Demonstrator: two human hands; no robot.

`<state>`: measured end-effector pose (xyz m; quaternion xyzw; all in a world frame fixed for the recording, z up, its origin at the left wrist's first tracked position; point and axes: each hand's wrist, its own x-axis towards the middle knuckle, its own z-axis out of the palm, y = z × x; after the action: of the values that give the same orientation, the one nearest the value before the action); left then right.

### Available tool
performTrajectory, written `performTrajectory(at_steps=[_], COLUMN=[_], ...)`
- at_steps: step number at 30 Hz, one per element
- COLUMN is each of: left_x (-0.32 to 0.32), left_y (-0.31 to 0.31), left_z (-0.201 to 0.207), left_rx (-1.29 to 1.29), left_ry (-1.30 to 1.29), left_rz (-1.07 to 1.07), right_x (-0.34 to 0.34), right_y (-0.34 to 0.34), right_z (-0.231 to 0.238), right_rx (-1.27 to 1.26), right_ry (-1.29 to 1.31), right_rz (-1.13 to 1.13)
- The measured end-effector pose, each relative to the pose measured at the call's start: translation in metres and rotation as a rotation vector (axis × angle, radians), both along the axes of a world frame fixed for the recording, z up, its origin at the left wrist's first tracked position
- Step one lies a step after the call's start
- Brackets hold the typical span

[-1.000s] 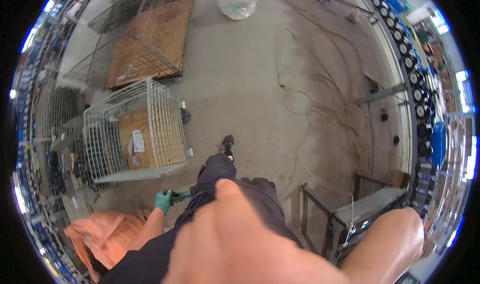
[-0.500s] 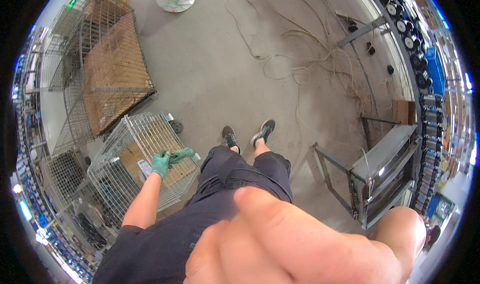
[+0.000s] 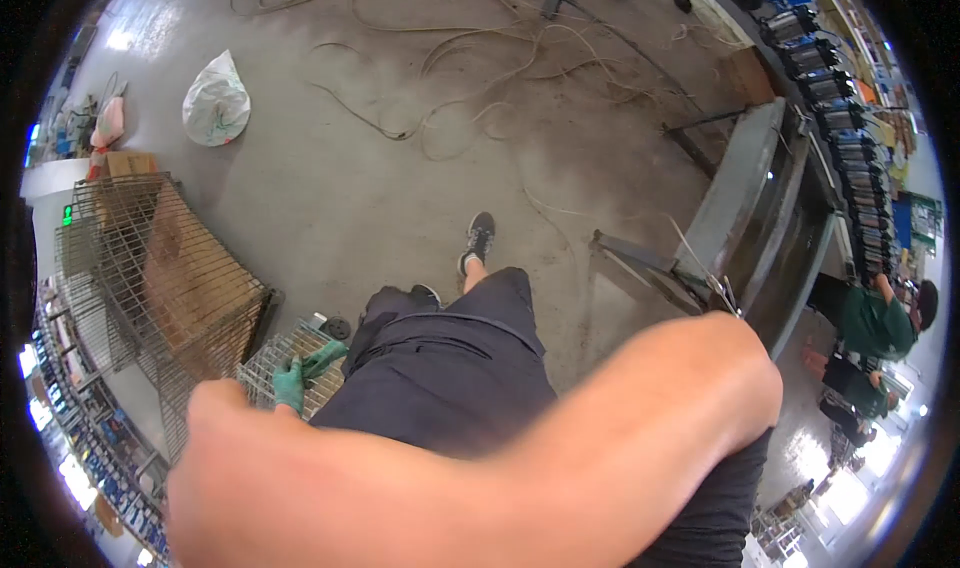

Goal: The person using their gloved hands holds a cylindrical metal pump component, moves it towards a rectangular metal tank filled with water, and completely submerges the component into the water. They then lift the component out of the tank and place it onto a work surface.

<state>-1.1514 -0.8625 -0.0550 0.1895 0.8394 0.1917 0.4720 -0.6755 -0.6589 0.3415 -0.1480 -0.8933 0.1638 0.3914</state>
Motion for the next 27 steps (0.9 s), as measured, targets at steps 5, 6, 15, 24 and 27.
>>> performTrajectory(at_steps=[5, 6, 15, 24, 27], left_x=[0.046, 0.059, 0.301, 0.48, 0.528], left_y=[0.086, 0.112, 0.403, 0.553, 0.577], left_z=[0.003, 0.012, 0.142, 0.157, 0.15], left_rx=[0.096, 0.136, 0.448, 0.209, 0.21], left_ry=[-0.03, -0.023, -0.552, -1.342, -1.237], left_rz=[-0.147, -0.162, -0.272, -0.456, -0.687], right_x=[0.083, 0.098, 0.185, 0.219, 0.236], right_y=[0.036, 0.043, 0.088, 0.178, 0.193], right_z=[-0.034, -0.053, -0.266, -0.199, -0.178], right_rx=[-0.115, -0.2, -1.393, -1.62, -1.536], right_ry=[-0.154, -0.245, 0.065, 1.202, 1.387], right_rz=[-0.135, -0.166, -0.727, -0.393, -0.406])
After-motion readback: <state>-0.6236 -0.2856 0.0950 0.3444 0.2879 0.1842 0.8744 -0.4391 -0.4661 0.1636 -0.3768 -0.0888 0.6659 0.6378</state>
